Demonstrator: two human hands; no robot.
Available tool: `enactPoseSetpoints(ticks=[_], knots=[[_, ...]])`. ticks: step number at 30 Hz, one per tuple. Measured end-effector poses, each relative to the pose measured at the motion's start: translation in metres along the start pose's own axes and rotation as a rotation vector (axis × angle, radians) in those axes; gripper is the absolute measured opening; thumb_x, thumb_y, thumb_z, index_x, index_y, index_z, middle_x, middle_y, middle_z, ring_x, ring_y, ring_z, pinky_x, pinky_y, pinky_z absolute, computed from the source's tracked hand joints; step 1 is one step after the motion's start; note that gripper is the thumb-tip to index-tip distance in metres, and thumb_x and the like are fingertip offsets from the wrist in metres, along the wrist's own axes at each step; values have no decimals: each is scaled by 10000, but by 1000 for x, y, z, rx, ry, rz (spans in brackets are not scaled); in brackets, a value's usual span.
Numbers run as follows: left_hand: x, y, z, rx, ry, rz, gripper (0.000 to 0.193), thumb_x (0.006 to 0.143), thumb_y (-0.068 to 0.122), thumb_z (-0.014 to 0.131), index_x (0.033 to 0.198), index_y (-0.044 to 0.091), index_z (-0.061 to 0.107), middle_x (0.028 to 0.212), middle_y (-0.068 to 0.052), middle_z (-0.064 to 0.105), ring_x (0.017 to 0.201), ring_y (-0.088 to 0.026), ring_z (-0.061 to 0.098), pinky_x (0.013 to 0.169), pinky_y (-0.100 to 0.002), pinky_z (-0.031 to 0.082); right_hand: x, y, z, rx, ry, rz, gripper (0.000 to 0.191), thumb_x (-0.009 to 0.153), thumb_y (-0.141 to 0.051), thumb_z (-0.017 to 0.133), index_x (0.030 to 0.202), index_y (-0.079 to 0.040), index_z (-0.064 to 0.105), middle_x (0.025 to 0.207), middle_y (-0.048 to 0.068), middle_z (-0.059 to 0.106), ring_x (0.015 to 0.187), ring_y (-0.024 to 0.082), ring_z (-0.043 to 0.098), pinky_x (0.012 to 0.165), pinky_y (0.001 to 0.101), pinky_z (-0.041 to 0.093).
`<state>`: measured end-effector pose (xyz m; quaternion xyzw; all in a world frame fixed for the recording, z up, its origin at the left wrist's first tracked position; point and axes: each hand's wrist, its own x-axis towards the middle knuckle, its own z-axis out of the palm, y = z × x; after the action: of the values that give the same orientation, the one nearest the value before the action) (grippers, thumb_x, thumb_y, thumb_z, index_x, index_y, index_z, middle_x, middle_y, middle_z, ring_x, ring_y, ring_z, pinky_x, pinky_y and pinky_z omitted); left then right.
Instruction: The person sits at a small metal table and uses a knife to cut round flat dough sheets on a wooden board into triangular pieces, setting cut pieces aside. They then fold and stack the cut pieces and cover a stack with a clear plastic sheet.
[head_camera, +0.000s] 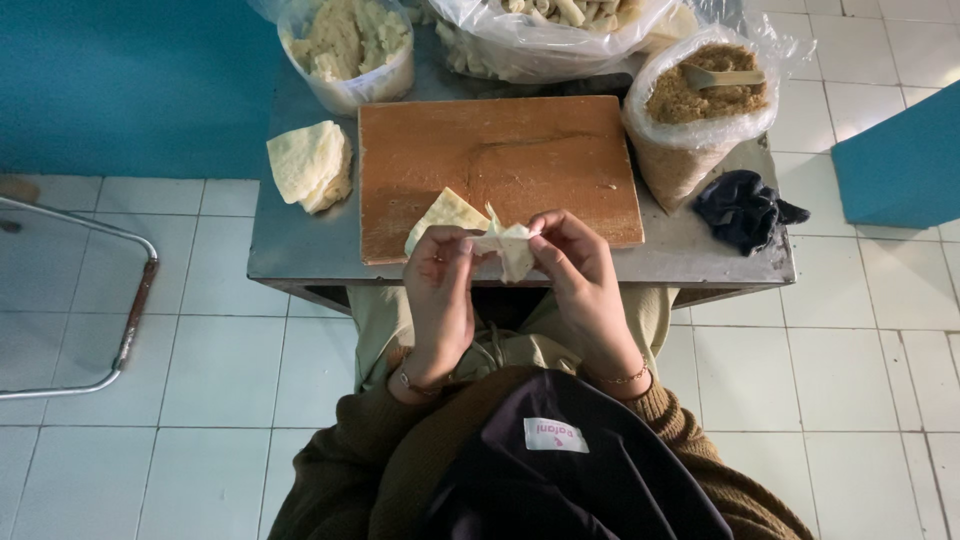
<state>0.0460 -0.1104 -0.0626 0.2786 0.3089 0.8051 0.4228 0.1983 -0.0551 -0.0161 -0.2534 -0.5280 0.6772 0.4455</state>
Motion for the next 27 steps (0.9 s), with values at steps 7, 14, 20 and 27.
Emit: enactPoseSetpoints(ticks=[7, 14, 20, 27], knots=[[3, 12, 11, 16, -51, -125, 208, 985, 32, 644, 1179, 25, 569, 1078, -57, 652, 979, -104, 645, 871, -291, 554, 1, -6, 8, -80, -23, 85, 164, 1042, -77, 574, 1159, 27, 623, 1103, 48, 678, 1021, 101, 659, 897, 262, 566], [6, 17, 7, 513, -83, 40, 127, 933, -14, 756, 1044, -19, 695, 922, -34, 719, 792, -62, 654, 704, -217, 544, 1, -4, 2, -234, -92, 34, 133, 1047, -25, 577, 1121, 61, 645, 1016, 37, 646, 969, 86, 634, 840, 237, 547], [11, 20, 2, 608, -112, 125, 66, 910, -54, 750, 965, -32, 720, 910, -43, 757, 829, -59, 710, 729, -213, 584, 0, -10, -3, -369, -91, -44, 136, 1028, 27, 558, 1105, 84, 655, 991, 45, 600, 918, 82, 620, 799, 225, 511], [3, 29, 12, 1105, 1, 548, 105, 913, 8, 784, 948, 13, 685, 833, -85, 727, 754, -114, 709, 657, -257, 535, -3, -16, 9, -358, -34, -23, 161, 1009, 58, 529, 1103, 93, 654, 1019, 55, 606, 906, 92, 653, 800, 236, 557]])
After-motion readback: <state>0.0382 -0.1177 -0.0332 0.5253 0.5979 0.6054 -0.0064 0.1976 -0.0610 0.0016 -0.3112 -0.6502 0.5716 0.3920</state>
